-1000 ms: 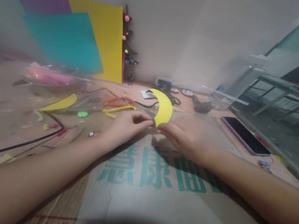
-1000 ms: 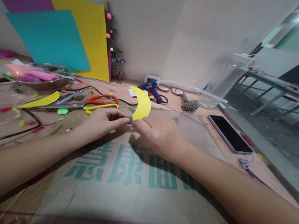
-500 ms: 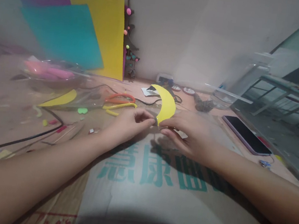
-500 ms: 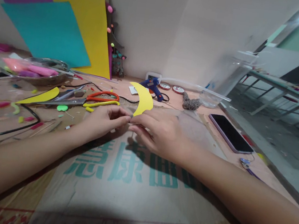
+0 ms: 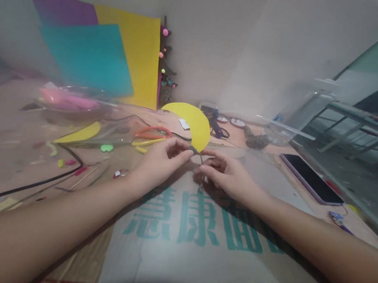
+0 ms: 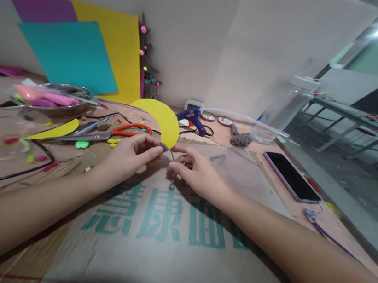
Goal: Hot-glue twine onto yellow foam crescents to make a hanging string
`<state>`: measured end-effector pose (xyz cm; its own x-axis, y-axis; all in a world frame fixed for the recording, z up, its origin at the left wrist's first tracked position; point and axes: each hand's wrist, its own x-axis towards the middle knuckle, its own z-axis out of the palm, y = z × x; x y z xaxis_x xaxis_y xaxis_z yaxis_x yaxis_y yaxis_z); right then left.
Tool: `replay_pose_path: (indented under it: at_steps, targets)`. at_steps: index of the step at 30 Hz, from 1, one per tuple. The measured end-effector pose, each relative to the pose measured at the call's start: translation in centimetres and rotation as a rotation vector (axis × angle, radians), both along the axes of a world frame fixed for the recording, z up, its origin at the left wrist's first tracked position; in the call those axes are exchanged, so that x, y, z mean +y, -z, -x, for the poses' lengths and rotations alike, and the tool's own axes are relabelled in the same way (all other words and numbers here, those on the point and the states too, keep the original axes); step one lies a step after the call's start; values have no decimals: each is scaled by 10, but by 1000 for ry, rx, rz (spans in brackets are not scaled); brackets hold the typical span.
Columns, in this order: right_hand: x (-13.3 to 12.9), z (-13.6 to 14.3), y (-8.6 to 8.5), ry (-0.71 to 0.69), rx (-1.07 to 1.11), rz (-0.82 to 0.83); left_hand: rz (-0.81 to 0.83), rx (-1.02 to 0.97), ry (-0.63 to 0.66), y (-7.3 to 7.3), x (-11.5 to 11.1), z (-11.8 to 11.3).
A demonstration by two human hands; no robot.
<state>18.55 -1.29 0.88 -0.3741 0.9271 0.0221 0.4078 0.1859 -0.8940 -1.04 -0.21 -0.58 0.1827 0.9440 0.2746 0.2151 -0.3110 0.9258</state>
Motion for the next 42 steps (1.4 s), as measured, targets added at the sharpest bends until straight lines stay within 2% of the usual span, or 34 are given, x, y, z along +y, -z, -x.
replay_pose_path:
  at_steps: [2,3,9,11,14,18,23,27,32,42]
  targets:
    - [-3,0,-1,-10,-63,-13,-1,8,-13,0,0,0]
    - [-4,0,-2,-14,-123,-93,-3,10,-19,0,0,0]
    - [-3,-11,4,-141,-646,-883,22,-23,2,2,0,0]
    - [-3,-12,4,-169,-784,-1062,33,-31,13,3,1,0]
    - [-6,-12,1,-262,-882,-1192,39,-42,48,4,2,-1]
    - [-13,-10,-8,-321,-890,-1279,34,9,62,4,1,-2]
    - [-20,-11,-29,-326,-921,-1307,24,176,94,0,-3,-2]
    - [-17,-15,-40,-261,-890,-1340,55,226,146,0,-4,-2]
    - [-12,-19,-40,-188,-894,-1346,93,243,165,-2,-6,-3]
    - [-6,-20,-34,-185,-927,-1312,59,261,230,2,-3,-1]
